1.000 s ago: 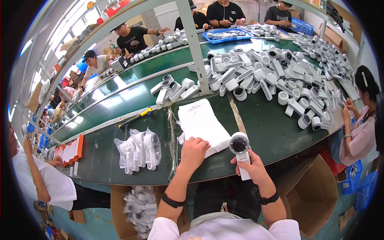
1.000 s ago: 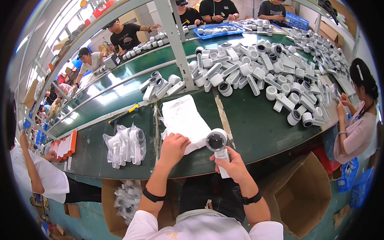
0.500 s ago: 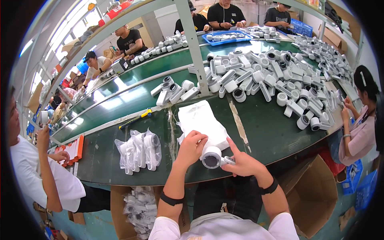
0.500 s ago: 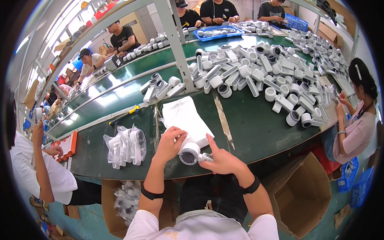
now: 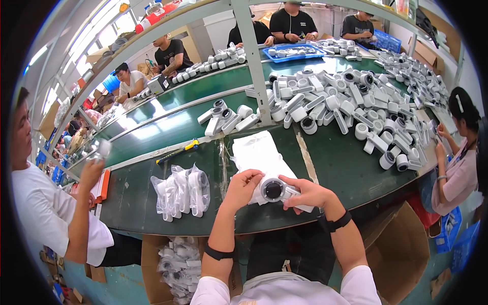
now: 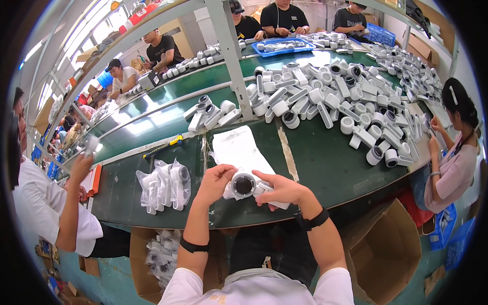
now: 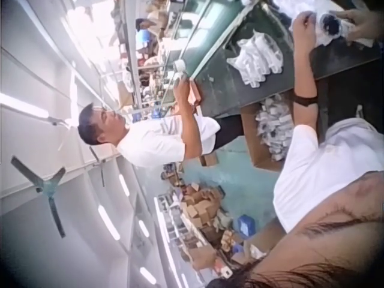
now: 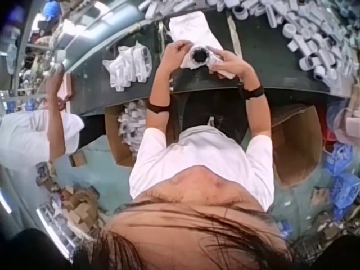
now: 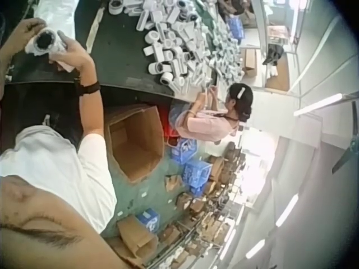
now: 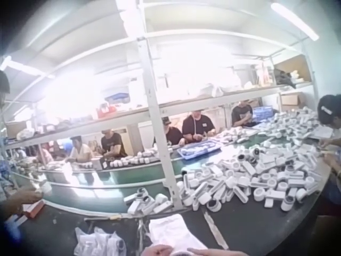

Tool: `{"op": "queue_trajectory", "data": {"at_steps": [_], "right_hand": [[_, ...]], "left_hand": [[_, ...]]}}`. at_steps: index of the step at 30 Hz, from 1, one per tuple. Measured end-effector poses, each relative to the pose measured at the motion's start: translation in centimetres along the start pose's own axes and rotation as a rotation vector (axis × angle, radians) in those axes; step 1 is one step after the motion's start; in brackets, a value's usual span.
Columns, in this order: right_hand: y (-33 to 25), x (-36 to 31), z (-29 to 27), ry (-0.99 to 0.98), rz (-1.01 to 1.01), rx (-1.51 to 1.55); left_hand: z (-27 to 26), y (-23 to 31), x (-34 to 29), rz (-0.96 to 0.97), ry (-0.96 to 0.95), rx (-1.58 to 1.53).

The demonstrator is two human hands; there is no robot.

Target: The person picks up a handheld fan, slides it into a plastic bag, and places the bagged fan onto the table. This process is repeated for several fans before the person moves the bagged fans into a cardboard box.

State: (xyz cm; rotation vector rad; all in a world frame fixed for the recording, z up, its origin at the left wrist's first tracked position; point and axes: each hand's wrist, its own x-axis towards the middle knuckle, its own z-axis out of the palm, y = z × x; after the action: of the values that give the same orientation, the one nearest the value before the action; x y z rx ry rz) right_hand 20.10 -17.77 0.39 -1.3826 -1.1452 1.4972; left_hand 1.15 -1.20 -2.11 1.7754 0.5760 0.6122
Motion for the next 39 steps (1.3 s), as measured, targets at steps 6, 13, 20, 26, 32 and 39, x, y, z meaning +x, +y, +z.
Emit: {"op": "queue_trajectory", "data": {"at_steps": [6, 13, 20, 26, 32, 39], "right_hand": [[3.2, 3.0, 2.4, 0.522, -0.278, 0.271], [1.6, 3.7, 4.7, 0.804, -0.336, 0.531], [3.1, 3.6, 5.0, 0.887, -0.389, 0.507], [3.8, 3.2, 5.4, 0.984, -0.371, 0.426], [3.7, 1.8, 5.1, 0.971, -0.319, 0.352], [1.7, -5.1, 3.0, 0.524, -0.230, 0.059]], "left_hand": [[1.8, -0.2, -0.6, 0.014, 0.003, -0.031], [4.7, -0.1, -1.4, -0.015, 0.057, -0.123], [4.9, -1.0, -1.6, -0.107, 0.232, -0.736], [4.5, -0.4, -1.5, -0.203, 0.213, -1.039], [5.3, 0.7, -1.8, -0.153, 0.211, -0.405], [5.1, 1.4, -1.4, -0.192, 0.262, -0.355]]}}
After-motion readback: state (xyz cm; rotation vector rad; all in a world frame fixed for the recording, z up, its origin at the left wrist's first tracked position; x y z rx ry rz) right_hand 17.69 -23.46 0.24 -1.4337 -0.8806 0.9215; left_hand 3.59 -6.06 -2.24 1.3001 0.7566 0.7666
